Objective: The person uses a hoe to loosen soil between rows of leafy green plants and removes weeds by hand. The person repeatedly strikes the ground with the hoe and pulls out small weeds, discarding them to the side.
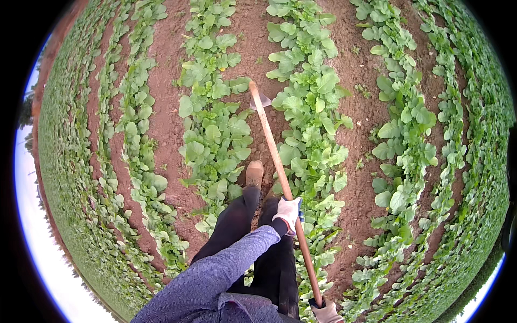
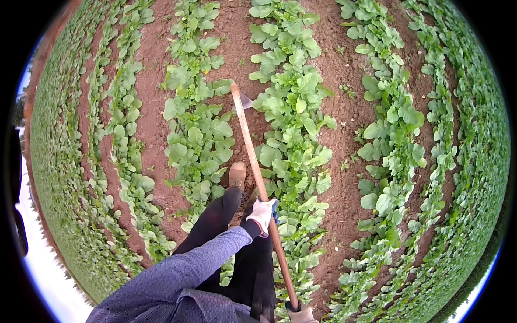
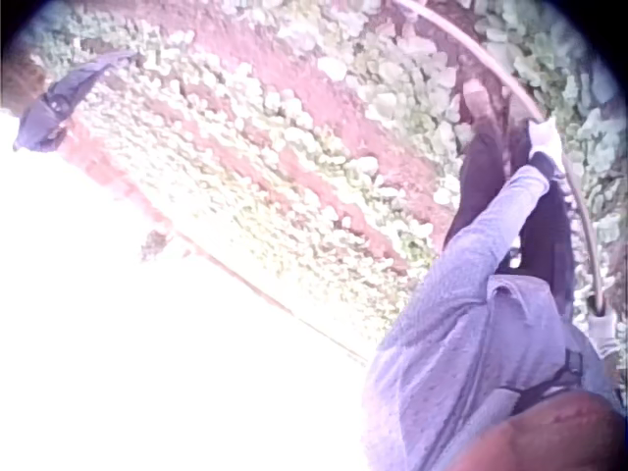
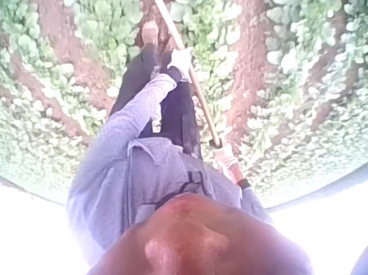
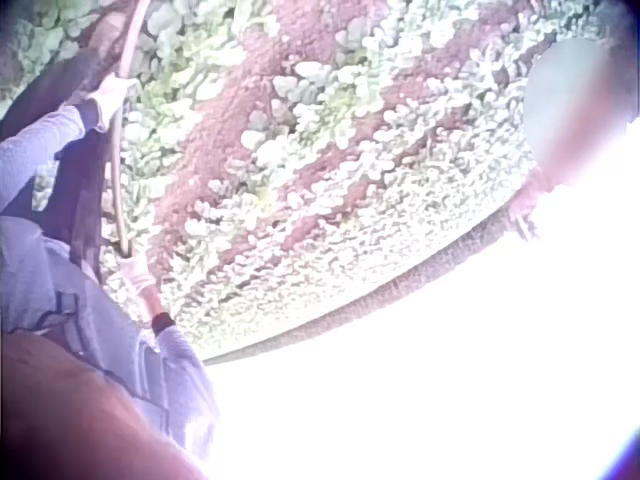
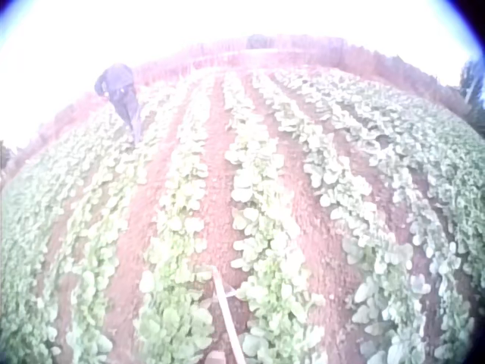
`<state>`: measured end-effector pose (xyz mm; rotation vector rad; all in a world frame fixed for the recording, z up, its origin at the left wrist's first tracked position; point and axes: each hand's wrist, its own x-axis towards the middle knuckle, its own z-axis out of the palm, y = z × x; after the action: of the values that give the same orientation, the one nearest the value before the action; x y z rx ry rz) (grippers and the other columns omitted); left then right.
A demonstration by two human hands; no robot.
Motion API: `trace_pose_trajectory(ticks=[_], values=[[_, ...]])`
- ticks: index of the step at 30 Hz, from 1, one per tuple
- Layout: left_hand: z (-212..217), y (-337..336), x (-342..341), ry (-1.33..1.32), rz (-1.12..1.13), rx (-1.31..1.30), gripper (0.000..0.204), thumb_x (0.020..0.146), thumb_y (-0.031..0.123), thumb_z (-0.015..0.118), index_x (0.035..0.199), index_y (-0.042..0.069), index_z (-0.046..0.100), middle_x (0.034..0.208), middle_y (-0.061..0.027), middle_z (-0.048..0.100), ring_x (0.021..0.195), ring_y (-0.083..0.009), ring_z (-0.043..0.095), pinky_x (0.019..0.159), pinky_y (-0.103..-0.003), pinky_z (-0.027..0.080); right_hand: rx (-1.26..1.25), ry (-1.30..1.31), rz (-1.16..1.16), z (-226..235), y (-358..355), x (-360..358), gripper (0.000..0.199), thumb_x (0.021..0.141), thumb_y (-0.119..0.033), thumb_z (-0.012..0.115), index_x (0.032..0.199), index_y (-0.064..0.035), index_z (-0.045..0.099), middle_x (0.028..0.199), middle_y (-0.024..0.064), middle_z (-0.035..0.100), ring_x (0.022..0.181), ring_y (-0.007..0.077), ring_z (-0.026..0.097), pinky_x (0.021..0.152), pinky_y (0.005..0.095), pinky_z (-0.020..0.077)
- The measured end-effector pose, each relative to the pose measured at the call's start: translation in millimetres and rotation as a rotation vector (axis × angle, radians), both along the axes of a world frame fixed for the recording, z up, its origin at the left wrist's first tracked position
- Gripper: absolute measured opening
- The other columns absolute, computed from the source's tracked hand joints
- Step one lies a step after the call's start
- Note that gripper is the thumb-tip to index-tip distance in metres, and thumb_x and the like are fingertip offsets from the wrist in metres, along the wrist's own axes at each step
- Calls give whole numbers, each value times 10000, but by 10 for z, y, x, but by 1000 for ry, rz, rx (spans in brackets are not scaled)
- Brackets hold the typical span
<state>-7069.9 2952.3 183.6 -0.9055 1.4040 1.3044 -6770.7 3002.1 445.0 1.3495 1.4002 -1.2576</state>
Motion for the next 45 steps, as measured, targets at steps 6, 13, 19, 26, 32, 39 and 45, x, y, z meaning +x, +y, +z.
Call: trace_pose_trajectory(ticks=[6,13,19,26,32,39,45], values=[[-440,496,-2860,586,-230,-157,222,886,250,600,763,112,476,577,-12,448,437,-153,441,402,-353,404,-30,242,-74,-996,155,-2475,388,832,-315,701,988,22,589,636,161,627,561,252,642,539,379,500],[-886,194,-808,256,-139,-207,226,873,210,636,929,14,537,696,-65,541,570,-215,548,529,-361,454,-98,-155,37,-622,1,-1121,432,817,-355,687,1038,10,614,755,221,659,715,347,674,669,400,518],[-883,-196,-456,-87,-82,-32,192,926,254,600,820,118,516,661,1,471,517,-160,483,477,-374,474,-516,-169,443,-1404,93,-577,551,863,-477,632,1121,9,597,824,229,672,802,373,670,746,453,517],[-1330,-457,-203,-346,-87,227,161,944,212,585,1015,67,584,805,-29,524,713,-202,558,724,-458,533,401,149,-487,-4099,1312,-1249,262,862,-182,688,1059,-16,643,852,63,694,685,115,626,624,271,508],[-1404,-552,-397,-512,29,175,214,958,213,563,1085,42,580,861,-39,578,770,-225,594,798,-507,520,948,-33,87,-5136,2285,-2331,474,842,-365,657,1139,-2,588,1058,206,613,1029,347,610,881,417,495],[-1462,-520,-330,-653,8,173,157,953,205,567,1055,89,590,944,-17,619,771,-225,611,847,-523,502,604,-114,319,-5890,2756,-1979,385,890,-342,515,1043,-25,669,1068,216,657,1036,366,621,889,418,494],[-1538,-689,-355,-589,36,237,196,964,226,545,1076,70,586,973,-28,617,773,-231,620,849,-528,501,647,-25,-223,-5704,2631,-2109,406,904,-392,566,962,-2,663,846,171,687,738,308,649,703,374,503]])
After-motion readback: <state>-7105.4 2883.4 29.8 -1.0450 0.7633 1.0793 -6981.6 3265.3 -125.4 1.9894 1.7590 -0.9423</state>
